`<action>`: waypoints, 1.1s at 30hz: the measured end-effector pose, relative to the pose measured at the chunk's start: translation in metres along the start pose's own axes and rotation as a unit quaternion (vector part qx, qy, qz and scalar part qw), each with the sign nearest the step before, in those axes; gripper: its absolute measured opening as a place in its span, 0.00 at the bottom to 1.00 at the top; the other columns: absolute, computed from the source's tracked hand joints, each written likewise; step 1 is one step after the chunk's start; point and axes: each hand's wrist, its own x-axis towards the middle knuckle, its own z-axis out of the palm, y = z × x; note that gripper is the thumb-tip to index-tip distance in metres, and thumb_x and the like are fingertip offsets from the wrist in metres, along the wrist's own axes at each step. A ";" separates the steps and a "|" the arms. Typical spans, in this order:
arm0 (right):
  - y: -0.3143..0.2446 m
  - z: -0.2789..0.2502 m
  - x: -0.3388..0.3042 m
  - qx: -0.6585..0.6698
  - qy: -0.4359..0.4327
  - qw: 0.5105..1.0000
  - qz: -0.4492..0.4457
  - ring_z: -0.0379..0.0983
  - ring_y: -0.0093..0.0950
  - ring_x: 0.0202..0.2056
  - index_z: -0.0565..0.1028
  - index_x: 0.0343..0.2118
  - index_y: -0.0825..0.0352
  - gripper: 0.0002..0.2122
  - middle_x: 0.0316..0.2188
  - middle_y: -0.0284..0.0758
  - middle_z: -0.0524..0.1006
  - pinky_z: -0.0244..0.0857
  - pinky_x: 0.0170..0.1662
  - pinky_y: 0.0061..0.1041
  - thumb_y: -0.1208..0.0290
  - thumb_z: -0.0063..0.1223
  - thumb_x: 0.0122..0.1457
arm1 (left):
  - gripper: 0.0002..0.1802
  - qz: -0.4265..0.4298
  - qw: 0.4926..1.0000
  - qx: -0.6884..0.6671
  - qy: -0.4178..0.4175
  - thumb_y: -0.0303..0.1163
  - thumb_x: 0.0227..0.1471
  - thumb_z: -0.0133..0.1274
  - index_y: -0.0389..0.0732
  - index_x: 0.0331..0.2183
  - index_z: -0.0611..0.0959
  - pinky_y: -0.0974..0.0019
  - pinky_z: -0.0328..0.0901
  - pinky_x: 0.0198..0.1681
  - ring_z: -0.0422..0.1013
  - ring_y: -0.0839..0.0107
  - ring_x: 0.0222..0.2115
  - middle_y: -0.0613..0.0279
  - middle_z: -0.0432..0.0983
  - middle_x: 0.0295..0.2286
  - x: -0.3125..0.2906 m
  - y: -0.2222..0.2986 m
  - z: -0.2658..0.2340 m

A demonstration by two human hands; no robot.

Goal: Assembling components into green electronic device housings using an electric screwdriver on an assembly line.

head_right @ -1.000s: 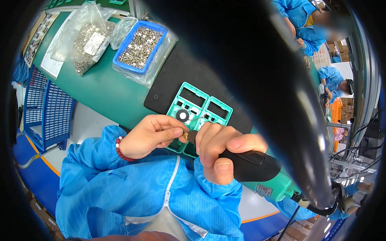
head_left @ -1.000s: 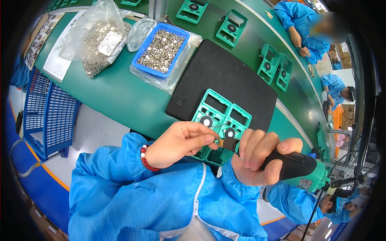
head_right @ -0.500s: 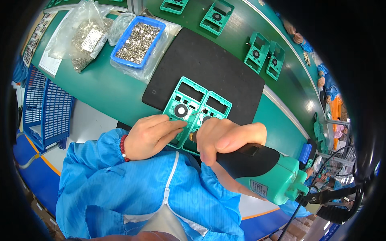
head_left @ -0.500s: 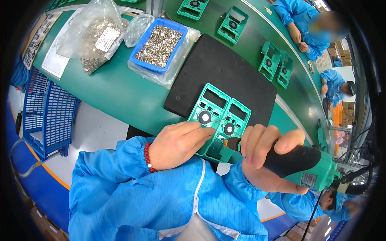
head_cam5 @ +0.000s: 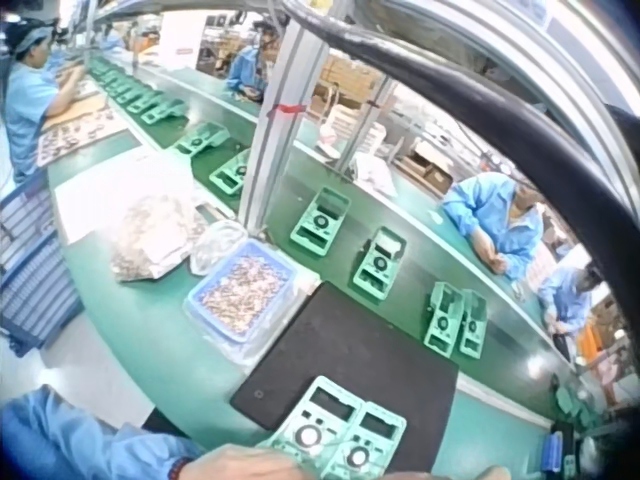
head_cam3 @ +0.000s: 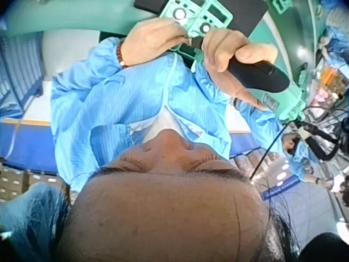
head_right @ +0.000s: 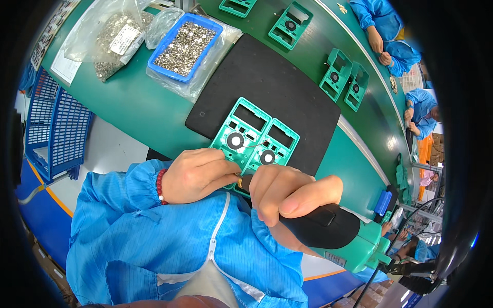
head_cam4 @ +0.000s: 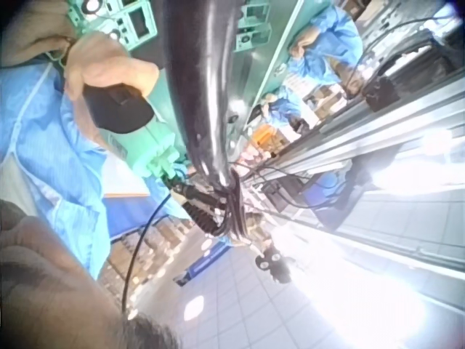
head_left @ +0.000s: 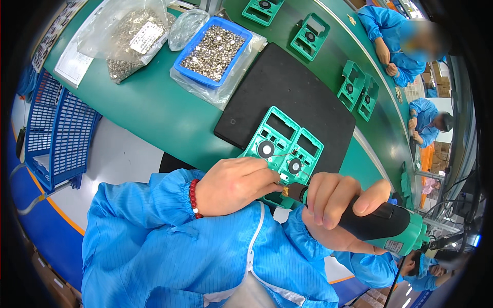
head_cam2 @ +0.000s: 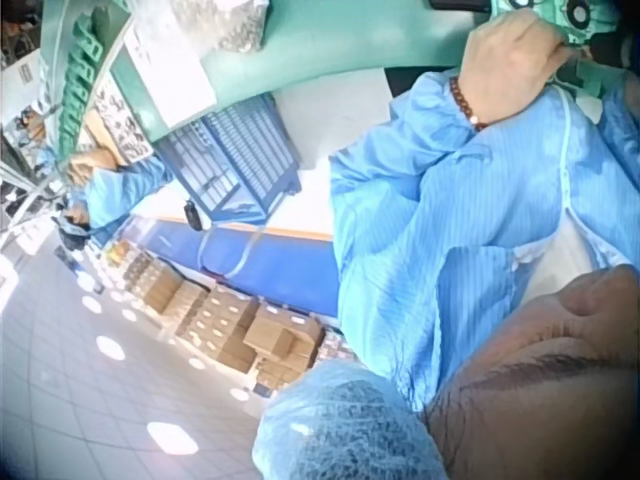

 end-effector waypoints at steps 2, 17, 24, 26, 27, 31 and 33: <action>0.001 -0.001 0.000 -0.001 -0.007 1.000 0.002 0.66 0.21 0.18 0.62 0.42 0.59 0.28 0.20 0.30 0.71 0.60 0.23 0.21 0.33 0.43 0.61 | 0.11 0.002 1.000 -0.001 -0.007 0.30 0.45 0.65 0.41 0.33 0.83 0.63 0.67 0.25 0.72 0.66 0.22 0.63 0.70 0.22 -0.002 -0.001 0.000; 0.022 -0.006 -0.003 -0.035 0.057 0.997 -0.041 0.60 0.21 0.19 0.64 0.47 0.64 0.38 0.21 0.30 0.69 0.54 0.25 0.21 0.28 0.48 0.53 | 0.21 -0.064 0.996 0.069 0.002 0.41 0.44 0.66 0.39 0.39 0.83 0.63 0.68 0.27 0.74 0.66 0.24 0.62 0.72 0.22 0.000 -0.007 -0.001; 0.056 -0.025 -0.009 -0.115 0.173 0.978 -0.008 0.62 0.22 0.17 0.63 0.38 0.65 0.13 0.17 0.32 0.68 0.57 0.22 0.27 0.73 0.59 0.59 | 0.27 -0.027 0.966 0.234 -0.110 0.46 0.47 0.63 0.41 0.47 0.82 0.66 0.67 0.26 0.71 0.69 0.20 0.66 0.69 0.19 -0.011 -0.023 0.001; 0.067 -0.028 -0.007 -0.155 0.143 0.977 -0.036 0.53 0.17 0.13 0.64 0.39 0.64 0.06 0.14 0.27 0.63 0.48 0.19 0.22 0.71 0.48 0.65 | 0.27 -0.026 0.961 0.252 -0.111 0.45 0.47 0.62 0.41 0.47 0.82 0.66 0.67 0.25 0.70 0.70 0.19 0.67 0.67 0.19 -0.011 -0.024 0.004; 0.070 -0.029 -0.006 -0.153 0.145 0.977 -0.034 0.53 0.17 0.13 0.64 0.39 0.64 0.06 0.14 0.27 0.63 0.48 0.19 0.22 0.72 0.47 0.65 | 0.26 -0.024 0.956 0.272 -0.111 0.43 0.47 0.62 0.42 0.47 0.82 0.66 0.66 0.25 0.69 0.71 0.19 0.67 0.66 0.19 -0.012 -0.024 0.004; 0.068 -0.032 -0.009 -0.106 0.175 0.979 -0.006 0.61 0.22 0.16 0.64 0.38 0.65 0.12 0.17 0.32 0.68 0.58 0.23 0.27 0.74 0.58 0.60 | 0.26 -0.020 0.940 0.313 -0.131 0.39 0.46 0.61 0.42 0.48 0.82 0.68 0.66 0.24 0.68 0.73 0.19 0.68 0.65 0.19 -0.013 -0.026 0.007; 0.070 -0.034 -0.008 -0.103 0.179 0.978 -0.005 0.62 0.22 0.16 0.64 0.38 0.66 0.12 0.17 0.32 0.68 0.58 0.23 0.27 0.73 0.59 0.60 | 0.25 -0.021 0.940 0.314 -0.132 0.35 0.46 0.57 0.42 0.49 0.81 0.69 0.66 0.24 0.68 0.74 0.19 0.69 0.66 0.19 -0.011 -0.025 0.006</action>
